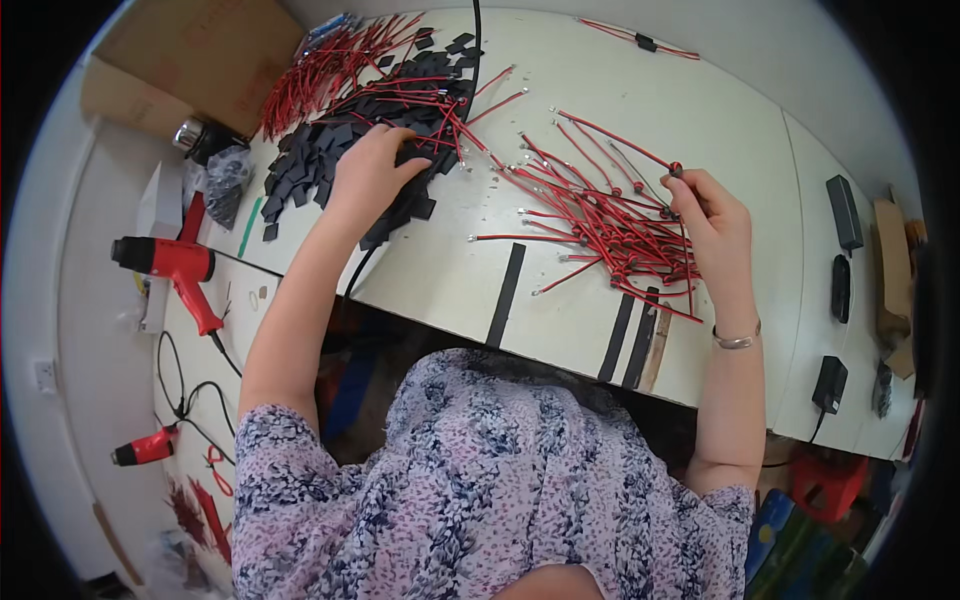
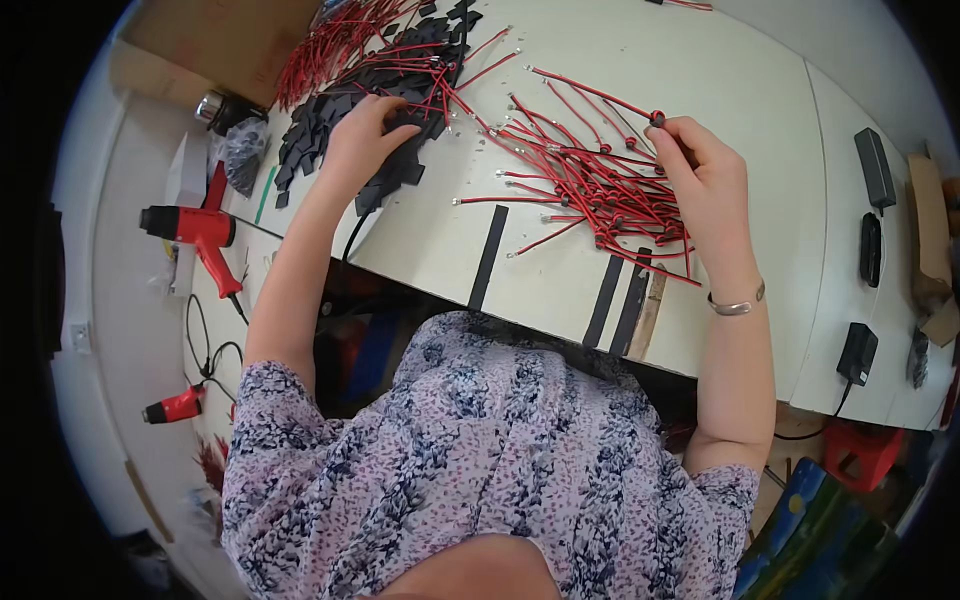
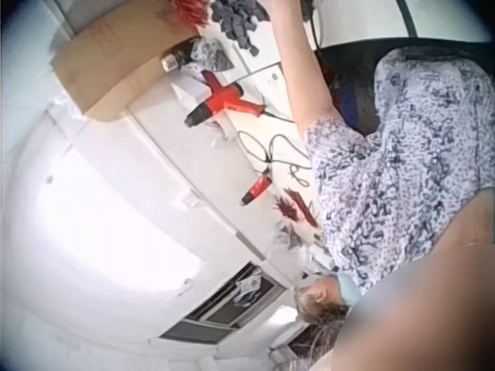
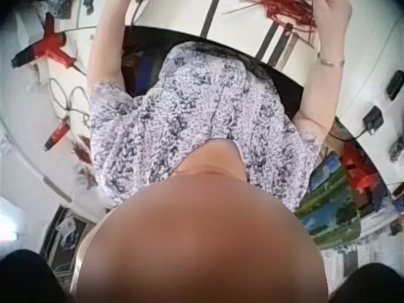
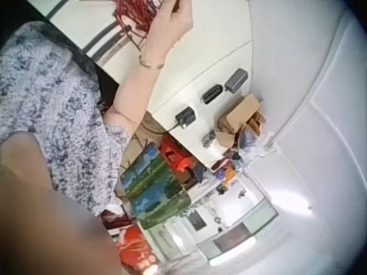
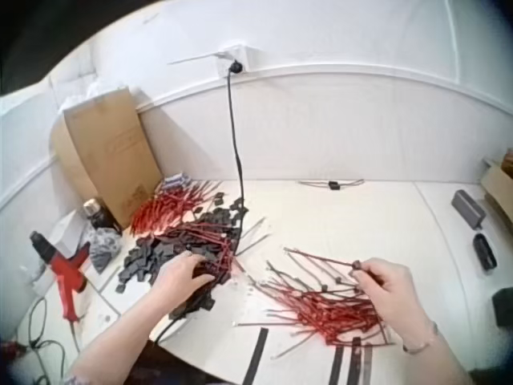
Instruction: The person assembles red electrical wires by hand, sliding black heat shrink tubing over the wire connectors on a workbench.
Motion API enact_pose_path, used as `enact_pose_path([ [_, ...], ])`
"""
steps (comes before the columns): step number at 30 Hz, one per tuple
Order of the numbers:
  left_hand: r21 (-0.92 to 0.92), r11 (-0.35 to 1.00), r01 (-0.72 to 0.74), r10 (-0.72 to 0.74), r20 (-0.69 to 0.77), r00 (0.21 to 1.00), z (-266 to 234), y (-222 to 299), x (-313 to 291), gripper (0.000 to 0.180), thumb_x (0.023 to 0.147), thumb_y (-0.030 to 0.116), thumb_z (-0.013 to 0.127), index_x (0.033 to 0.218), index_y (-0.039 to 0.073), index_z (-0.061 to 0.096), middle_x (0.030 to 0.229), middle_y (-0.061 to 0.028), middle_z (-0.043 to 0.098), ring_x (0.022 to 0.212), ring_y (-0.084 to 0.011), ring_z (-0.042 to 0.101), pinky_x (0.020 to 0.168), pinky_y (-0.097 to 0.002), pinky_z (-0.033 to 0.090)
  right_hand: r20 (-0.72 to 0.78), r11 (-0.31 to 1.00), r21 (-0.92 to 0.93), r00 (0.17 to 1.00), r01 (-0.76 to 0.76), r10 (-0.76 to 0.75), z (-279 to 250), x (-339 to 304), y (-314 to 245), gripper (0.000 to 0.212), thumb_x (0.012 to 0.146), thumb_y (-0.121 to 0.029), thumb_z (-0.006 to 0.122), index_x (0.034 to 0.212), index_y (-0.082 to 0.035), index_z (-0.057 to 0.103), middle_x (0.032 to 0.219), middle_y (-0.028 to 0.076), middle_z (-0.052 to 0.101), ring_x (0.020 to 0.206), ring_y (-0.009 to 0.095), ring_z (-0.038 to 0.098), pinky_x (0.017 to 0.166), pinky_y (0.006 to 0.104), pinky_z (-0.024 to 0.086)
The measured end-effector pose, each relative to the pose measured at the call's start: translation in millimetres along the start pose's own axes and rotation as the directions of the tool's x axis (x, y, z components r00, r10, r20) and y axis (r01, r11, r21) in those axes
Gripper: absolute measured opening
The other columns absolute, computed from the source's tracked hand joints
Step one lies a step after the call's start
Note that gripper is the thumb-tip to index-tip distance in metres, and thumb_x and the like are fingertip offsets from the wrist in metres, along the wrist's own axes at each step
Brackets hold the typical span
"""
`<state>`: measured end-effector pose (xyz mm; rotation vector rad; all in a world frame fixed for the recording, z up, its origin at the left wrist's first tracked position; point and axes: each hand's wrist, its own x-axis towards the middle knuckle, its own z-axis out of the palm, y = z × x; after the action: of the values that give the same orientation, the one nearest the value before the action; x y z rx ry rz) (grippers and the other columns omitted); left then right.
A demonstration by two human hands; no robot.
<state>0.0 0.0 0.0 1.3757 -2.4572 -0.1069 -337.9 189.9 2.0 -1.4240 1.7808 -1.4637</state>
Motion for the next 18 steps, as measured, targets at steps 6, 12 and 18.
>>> enact_pose_path([
  [6, -0.055, 0.997, -0.056, 0.058, 0.023, 0.998, 7.9, 12.4, 12.8, 0.018, 0.083, 0.013, 0.073, 0.094, 0.004, 0.062, 0.098, -0.0092, 0.064, 0.089, -0.0274, 0.063, 0.078, -0.0369, 0.049, -0.003, 0.996, -0.070, 0.999, 0.050, -0.050, 3.1, 2.0, 11.7, 0.020, 0.097, -0.017, 0.064, 0.093, 0.002, 0.064, 0.066, -0.002, 0.051, 0.062, 0.006, 0.041, 0.055, 0.0240, 0.034],
  [12, -0.713, 0.701, -0.022, -0.083, -0.112, 0.990, -3.9, 37.4, 4.9, 0.012, 0.093, 0.008, 0.067, 0.103, 0.001, 0.066, 0.092, -0.0010, 0.067, 0.079, -0.0098, 0.059, 0.076, -0.0247, 0.048, 0.012, 1.000, 0.004, 1.000, -0.025, 0.025, 3.7, -2.1, 1.8, 0.020, 0.097, -0.018, 0.065, 0.094, 0.002, 0.065, 0.070, -0.002, 0.056, 0.066, 0.005, 0.046, 0.060, 0.0218, 0.038],
  [18, -0.953, 0.249, 0.172, 0.264, 0.237, 0.935, 20.5, 145.2, -2.4, 0.024, 0.099, 0.006, 0.057, 0.120, 0.002, 0.067, 0.094, -0.0003, 0.067, 0.073, -0.0060, 0.061, 0.066, -0.0191, 0.046, 0.051, 0.976, 0.216, 0.999, -0.025, 0.015, 17.6, -10.6, -6.0, 0.017, 0.095, -0.016, 0.068, 0.095, 0.000, 0.063, 0.079, -0.003, 0.060, 0.071, 0.003, 0.050, 0.064, 0.0197, 0.041],
])
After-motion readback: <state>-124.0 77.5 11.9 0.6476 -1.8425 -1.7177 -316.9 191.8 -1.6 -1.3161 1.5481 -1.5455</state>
